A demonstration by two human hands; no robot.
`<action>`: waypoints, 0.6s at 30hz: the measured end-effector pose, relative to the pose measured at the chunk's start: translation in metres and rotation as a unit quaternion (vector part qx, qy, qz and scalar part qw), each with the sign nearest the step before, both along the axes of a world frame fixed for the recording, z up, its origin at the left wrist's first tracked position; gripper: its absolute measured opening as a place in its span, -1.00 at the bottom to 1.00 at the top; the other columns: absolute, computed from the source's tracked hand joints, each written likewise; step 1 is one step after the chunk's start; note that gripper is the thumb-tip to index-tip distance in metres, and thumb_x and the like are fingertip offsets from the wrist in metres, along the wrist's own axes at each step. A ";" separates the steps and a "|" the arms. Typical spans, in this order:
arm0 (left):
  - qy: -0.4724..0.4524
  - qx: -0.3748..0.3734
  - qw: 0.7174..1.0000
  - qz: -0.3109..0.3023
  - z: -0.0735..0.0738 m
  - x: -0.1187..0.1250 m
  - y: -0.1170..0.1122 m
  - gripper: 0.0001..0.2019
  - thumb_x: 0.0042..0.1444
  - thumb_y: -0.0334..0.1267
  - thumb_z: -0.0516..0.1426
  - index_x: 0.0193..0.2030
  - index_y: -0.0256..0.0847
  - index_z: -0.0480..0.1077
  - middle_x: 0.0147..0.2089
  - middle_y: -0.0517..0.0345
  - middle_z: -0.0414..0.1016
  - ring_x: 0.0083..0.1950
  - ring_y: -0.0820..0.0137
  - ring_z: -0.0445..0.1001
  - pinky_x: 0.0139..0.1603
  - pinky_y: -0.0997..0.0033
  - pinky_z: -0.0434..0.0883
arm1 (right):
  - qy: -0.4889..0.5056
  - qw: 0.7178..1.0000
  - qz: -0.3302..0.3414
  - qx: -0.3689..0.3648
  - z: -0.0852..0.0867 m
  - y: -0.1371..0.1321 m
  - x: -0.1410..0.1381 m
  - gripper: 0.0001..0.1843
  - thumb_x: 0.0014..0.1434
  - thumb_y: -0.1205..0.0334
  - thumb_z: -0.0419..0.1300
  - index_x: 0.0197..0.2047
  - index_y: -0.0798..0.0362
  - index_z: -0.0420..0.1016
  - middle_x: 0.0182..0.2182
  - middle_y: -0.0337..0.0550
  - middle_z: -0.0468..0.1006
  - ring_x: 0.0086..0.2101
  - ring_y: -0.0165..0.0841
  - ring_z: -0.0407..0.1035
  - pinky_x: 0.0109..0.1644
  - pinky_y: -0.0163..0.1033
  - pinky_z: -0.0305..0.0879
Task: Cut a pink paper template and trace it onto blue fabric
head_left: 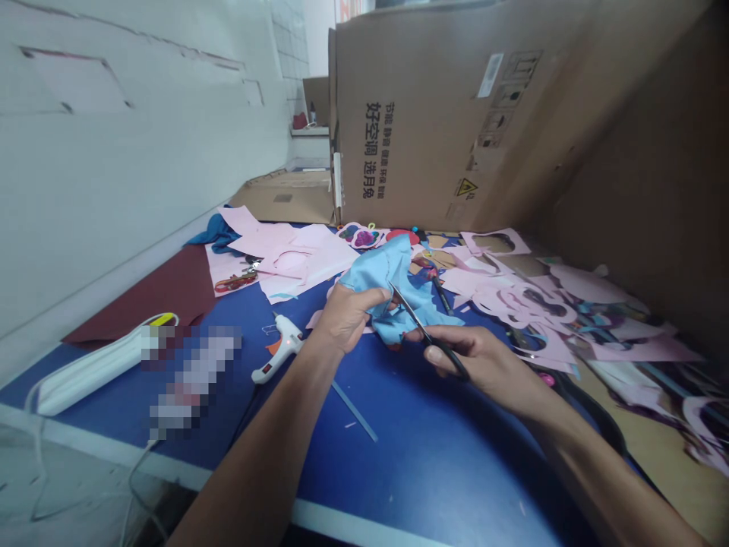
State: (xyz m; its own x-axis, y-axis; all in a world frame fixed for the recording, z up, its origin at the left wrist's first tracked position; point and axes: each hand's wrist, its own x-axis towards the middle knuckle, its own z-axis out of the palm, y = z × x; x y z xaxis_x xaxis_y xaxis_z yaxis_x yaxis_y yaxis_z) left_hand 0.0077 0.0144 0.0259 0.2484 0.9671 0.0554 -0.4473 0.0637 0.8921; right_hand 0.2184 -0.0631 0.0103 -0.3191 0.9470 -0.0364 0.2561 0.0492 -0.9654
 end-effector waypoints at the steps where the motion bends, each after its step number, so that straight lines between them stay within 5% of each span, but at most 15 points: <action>1: 0.002 -0.001 1.000 -0.001 0.000 0.000 0.000 -0.70 -0.24 -0.31 0.46 -0.33 -0.21 0.54 -0.38 0.16 0.61 -0.33 0.35 0.57 -0.21 0.34 0.52 | 0.000 1.000 0.003 0.000 0.000 0.000 0.000 -0.29 0.25 -0.40 0.41 0.10 0.07 0.83 -0.44 -0.21 0.44 -0.40 -0.36 0.18 -0.33 -0.25 0.19; 11: -0.007 -0.006 1.000 -0.007 -0.004 -0.001 0.002 -0.72 -0.19 -0.30 0.45 -0.30 -0.21 0.55 -0.35 0.16 0.62 -0.35 0.38 0.56 -0.21 0.32 0.53 | 0.010 1.000 0.005 -0.006 0.001 0.001 -0.001 -0.27 0.23 -0.43 0.42 0.06 0.08 0.83 -0.48 -0.26 0.38 -0.43 -0.37 0.14 -0.33 -0.23 0.17; 18: -0.027 -0.040 0.996 0.072 -0.008 0.002 0.007 -0.60 -0.14 -0.10 0.56 -0.22 -0.21 0.61 -0.30 0.14 0.67 -0.30 0.34 0.60 -0.17 0.32 0.54 | 0.002 1.000 -0.001 -0.016 -0.002 0.001 0.000 -0.29 0.23 -0.38 0.43 0.10 0.09 0.81 -0.42 -0.22 0.43 -0.39 -0.35 0.21 -0.28 -0.21 0.21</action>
State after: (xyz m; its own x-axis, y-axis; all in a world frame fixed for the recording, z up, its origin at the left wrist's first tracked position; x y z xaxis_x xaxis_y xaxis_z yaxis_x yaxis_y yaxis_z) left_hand 0.0093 0.0210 0.0176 0.1060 0.9943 -0.0130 -0.5037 0.0649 0.8615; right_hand 0.2188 -0.0620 0.0078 -0.3172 0.9461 -0.0658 0.2517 0.0171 -0.9677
